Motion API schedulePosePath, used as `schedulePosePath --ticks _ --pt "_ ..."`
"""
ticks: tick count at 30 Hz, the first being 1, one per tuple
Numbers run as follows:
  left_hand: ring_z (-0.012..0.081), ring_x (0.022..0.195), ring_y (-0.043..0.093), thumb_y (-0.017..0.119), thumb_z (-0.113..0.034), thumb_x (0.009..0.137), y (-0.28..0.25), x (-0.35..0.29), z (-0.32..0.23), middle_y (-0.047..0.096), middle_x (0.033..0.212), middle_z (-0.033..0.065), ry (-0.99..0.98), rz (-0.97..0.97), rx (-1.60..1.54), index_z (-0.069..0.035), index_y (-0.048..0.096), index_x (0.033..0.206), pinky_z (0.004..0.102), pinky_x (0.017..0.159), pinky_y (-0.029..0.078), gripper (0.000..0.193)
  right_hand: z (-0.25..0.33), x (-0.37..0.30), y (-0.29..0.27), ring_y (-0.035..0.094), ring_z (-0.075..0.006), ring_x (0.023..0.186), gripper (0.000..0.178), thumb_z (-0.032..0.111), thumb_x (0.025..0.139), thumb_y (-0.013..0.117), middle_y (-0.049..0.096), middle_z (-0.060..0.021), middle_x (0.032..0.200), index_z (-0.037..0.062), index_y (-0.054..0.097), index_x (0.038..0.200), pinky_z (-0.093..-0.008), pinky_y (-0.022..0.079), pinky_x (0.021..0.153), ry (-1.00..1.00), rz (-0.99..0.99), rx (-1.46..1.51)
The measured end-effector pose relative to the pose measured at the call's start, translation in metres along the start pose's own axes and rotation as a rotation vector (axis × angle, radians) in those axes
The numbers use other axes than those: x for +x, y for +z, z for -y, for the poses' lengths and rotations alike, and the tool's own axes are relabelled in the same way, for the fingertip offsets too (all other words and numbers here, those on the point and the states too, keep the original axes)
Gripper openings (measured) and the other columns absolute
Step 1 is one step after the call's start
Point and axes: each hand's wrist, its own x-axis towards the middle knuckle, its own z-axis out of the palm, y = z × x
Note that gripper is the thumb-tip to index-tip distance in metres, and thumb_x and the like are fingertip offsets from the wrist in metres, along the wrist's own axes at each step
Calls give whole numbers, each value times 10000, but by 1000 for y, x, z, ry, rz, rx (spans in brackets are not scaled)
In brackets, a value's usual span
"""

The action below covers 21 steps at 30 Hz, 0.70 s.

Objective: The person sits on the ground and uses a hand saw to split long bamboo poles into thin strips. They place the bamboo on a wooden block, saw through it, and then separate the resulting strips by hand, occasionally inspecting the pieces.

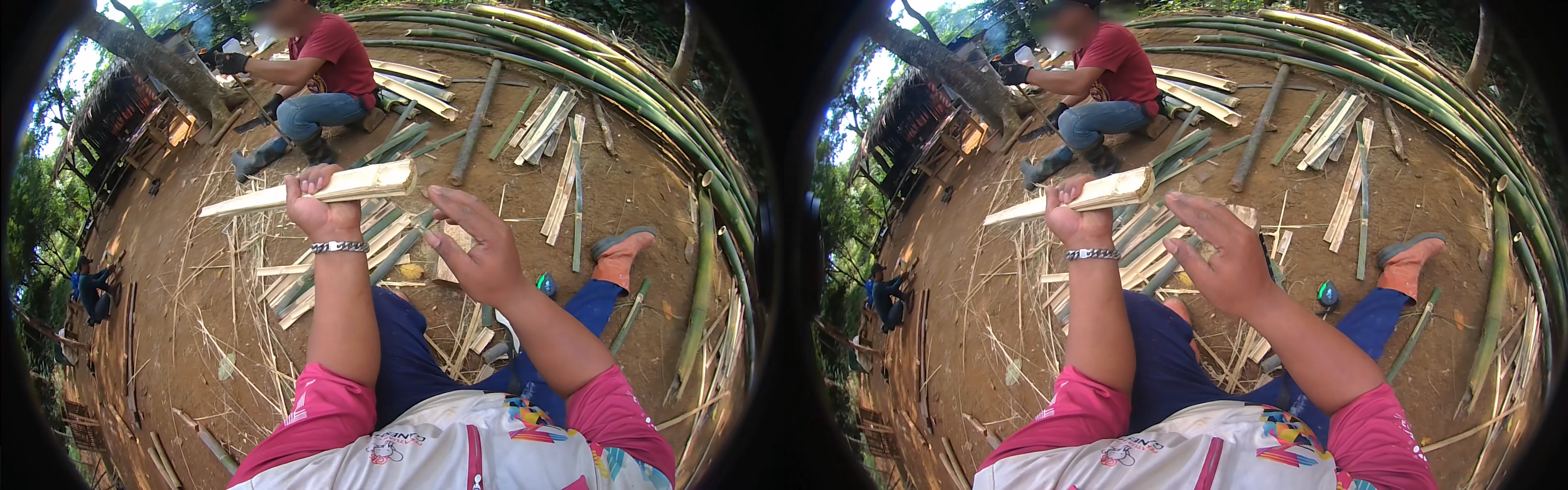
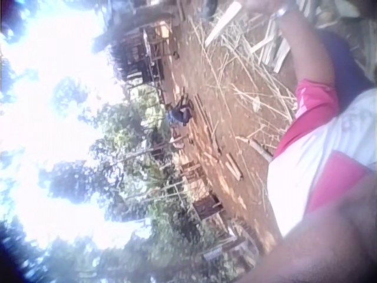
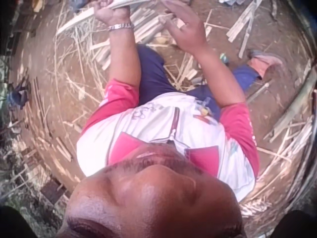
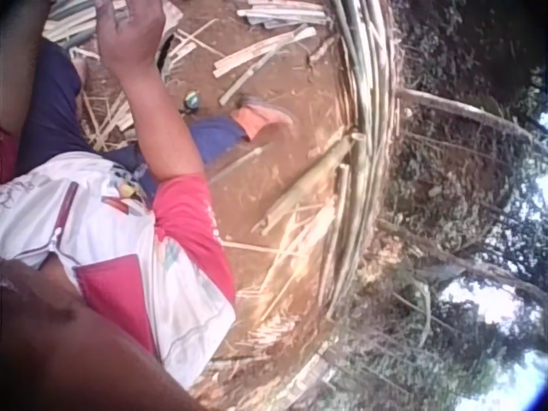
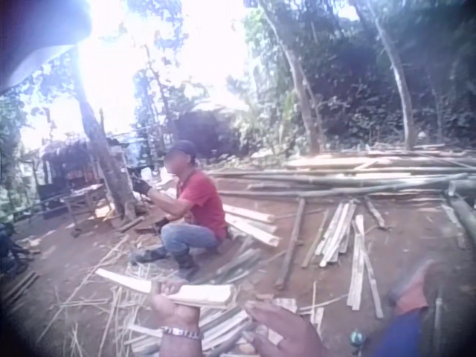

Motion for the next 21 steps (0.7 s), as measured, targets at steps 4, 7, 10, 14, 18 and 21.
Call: schedulePosePath --ticks 4,7,10,14,18,21 --pt "93 528 399 419 -397 1085 4 -5 10 380 610 -46 30 26 43 -136 426 717 257 522 389 451 -4 -4 -3 674 -264 1108 460 109 892 732 658 -168 1292 47 635 1338 -354 531 949 57 -26 73" --pt "86 527 396 414 -388 1089 7 -7 12 370 615 -51 45 66 97 -136 426 731 256 518 385 439 -4 -6 -4 686 -225 1038 456 102 899 727 658 -166 1290 42 633 1341 -335 541 921 96 -34 75" --pt "88 531 400 417 -388 1089 8 -9 17 369 620 -47 29 98 131 -131 426 740 260 523 386 434 -11 -12 -2 687 -207 1006 455 108 908 723 655 -169 1292 40 629 1347 -325 544 910 129 -54 95" --pt "97 536 405 417 -383 1087 8 -9 17 372 620 -37 55 129 203 -124 429 749 271 538 391 426 -20 -21 -3 684 -188 1008 455 119 919 717 651 -166 1295 44 623 1357 -314 547 904 188 -54 103" --pt "95 529 398 401 -383 1092 4 -7 16 365 614 -40 42 157 268 -127 427 748 271 538 385 430 -42 -34 -14 677 -160 995 461 129 927 713 657 -144 1284 47 614 1370 -300 546 897 339 -119 151" --pt "103 522 403 364 -393 1095 4 -8 11 375 591 -42 19 161 298 -130 416 710 269 542 389 469 -79 -56 -34 658 -113 983 469 158 945 713 669 -84 1271 46 600 1385 -282 543 859 498 -237 156"
